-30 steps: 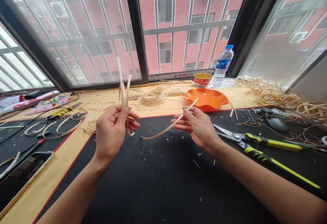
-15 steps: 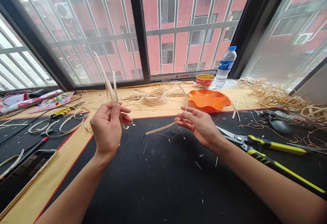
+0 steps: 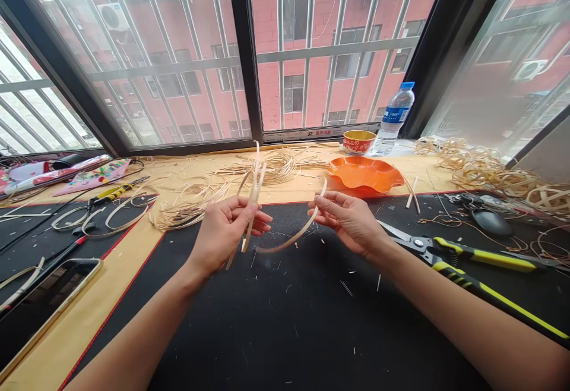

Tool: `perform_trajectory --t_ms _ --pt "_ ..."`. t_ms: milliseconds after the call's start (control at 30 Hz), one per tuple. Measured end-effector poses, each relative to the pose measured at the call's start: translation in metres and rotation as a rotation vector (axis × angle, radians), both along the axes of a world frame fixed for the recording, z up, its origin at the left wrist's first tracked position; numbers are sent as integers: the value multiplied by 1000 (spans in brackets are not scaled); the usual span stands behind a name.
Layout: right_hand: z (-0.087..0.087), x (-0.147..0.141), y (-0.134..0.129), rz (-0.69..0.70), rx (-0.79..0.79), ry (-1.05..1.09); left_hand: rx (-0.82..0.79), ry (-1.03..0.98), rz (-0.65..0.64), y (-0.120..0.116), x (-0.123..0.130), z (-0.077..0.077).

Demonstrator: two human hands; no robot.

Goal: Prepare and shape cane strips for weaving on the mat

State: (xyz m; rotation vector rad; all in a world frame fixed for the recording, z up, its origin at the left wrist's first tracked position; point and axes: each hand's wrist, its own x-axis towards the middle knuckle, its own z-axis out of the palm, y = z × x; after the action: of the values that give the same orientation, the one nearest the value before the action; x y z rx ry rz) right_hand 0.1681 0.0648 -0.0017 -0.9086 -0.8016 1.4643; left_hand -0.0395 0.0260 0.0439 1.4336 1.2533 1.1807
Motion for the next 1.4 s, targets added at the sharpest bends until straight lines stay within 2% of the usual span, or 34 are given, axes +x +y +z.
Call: perform_trajectory --t_ms 100,167,300,467,733,1233,1333,1400 --pt "5 -8 -12 167 18 -2 -112 -22 -93 -7 10 -2" --pt "6 -13 -19 227 65 -10 -200 -44 -151 -11 16 -4" --pt "6 -18 -27 189 159 -47 -301 -72 -247 -18 24 -7" --pt "8 -18 -29 128 226 -77 -320 -136 -339 -24 26 -6" --pt "7 -18 -28 97 326 -102 -326 -175 -376 -26 28 -6" --pt "6 -19 -30 85 375 -136 -342 -149 -359 -27 29 -5" --pt "10 -16 -27 45 342 -133 -275 -129 -257 -24 25 -2" --pt "15 -12 -23 -41 319 -101 -115 -120 -79 -19 19 1"
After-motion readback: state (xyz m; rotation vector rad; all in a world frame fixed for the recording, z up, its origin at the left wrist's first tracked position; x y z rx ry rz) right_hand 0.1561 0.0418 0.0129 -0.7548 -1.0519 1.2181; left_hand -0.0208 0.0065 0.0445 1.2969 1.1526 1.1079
